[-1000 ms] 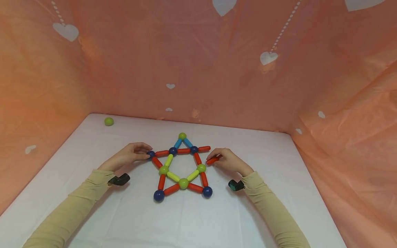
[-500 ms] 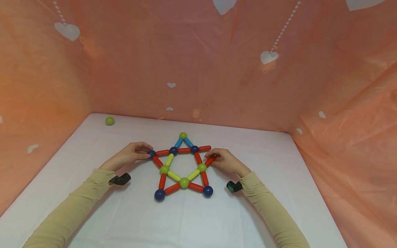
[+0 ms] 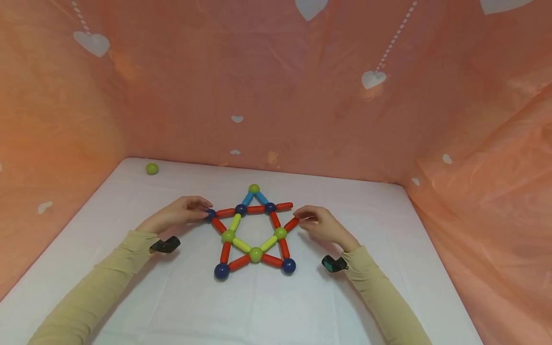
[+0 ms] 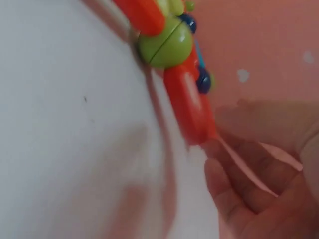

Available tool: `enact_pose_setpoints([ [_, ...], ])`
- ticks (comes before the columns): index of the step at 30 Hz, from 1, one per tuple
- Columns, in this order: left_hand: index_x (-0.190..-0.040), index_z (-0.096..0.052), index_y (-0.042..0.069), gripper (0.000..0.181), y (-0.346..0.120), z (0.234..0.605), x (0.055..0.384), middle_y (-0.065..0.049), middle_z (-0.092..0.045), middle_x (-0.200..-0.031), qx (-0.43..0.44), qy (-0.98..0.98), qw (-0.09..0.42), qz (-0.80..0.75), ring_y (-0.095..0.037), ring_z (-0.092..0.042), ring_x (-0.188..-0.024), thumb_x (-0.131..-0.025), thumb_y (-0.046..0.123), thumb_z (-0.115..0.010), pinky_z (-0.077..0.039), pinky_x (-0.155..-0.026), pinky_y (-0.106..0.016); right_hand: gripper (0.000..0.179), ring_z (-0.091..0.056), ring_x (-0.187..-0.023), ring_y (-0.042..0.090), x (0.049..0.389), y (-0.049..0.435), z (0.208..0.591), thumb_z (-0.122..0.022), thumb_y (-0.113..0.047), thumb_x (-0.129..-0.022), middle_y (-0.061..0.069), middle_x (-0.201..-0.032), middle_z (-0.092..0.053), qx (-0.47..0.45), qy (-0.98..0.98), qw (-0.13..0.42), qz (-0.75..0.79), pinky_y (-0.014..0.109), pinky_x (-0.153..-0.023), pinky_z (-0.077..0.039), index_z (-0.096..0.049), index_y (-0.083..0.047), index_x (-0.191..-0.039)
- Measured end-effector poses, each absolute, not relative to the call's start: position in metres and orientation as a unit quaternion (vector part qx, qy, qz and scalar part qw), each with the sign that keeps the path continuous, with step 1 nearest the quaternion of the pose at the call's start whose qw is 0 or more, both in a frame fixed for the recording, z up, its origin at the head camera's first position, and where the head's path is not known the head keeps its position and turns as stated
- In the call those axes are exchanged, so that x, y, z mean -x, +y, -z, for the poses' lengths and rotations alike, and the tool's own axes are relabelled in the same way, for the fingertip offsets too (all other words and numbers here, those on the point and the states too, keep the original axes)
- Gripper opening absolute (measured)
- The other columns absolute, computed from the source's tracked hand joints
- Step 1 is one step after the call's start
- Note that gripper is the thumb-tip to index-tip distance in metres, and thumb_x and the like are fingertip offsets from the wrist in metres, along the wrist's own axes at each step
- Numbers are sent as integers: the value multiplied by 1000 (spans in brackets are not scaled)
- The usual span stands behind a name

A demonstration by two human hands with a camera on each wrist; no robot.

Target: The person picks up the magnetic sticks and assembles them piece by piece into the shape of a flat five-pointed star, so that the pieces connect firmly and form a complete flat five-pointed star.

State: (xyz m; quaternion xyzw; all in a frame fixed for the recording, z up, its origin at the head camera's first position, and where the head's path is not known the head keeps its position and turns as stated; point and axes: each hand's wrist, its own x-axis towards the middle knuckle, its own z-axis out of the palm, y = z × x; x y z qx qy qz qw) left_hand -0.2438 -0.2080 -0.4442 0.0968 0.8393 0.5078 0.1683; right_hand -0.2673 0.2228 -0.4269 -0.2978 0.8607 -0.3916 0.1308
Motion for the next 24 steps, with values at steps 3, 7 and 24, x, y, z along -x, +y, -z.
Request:
enact_pose_setpoints([
  [3, -133, -57, -4, 40, -210, 442, 247, -26, -65, -128, -96, 843, 171, -501, -25, -67, -105, -98, 14, -64, -55, -82, -28, 34, -65, -113, 33, 257, 226, 421, -68, -4, -94, 20, -123, -69, 300, 853, 150, 401, 30, -99, -57, -64, 2, -127],
  [7, -134, -56, -4, 41, -211, 439, 251, -26, -64, -130, -95, 849, 166, -494, -26, -67, -108, -98, 15, -64, -55, -85, -29, 33, -67, -104, 22, 239, 224, 420, -70, -9, -94, 19, -117, -71, 309, 846, 180, 395, 18, -90, -55, -64, 3, -124],
  [24, -131, -58, -5, 40, -207, 439, 255, -25, -66, -129, -104, 841, 176, -501, -26, -67, -111, -97, 12, -66, -55, -88, -28, 38, -58, -74, 6, 185, 205, 430, -86, -16, -78, -1, -86, -66, 283, 877, 181, 343, 19, -64, -51, -61, -6, -105],
])
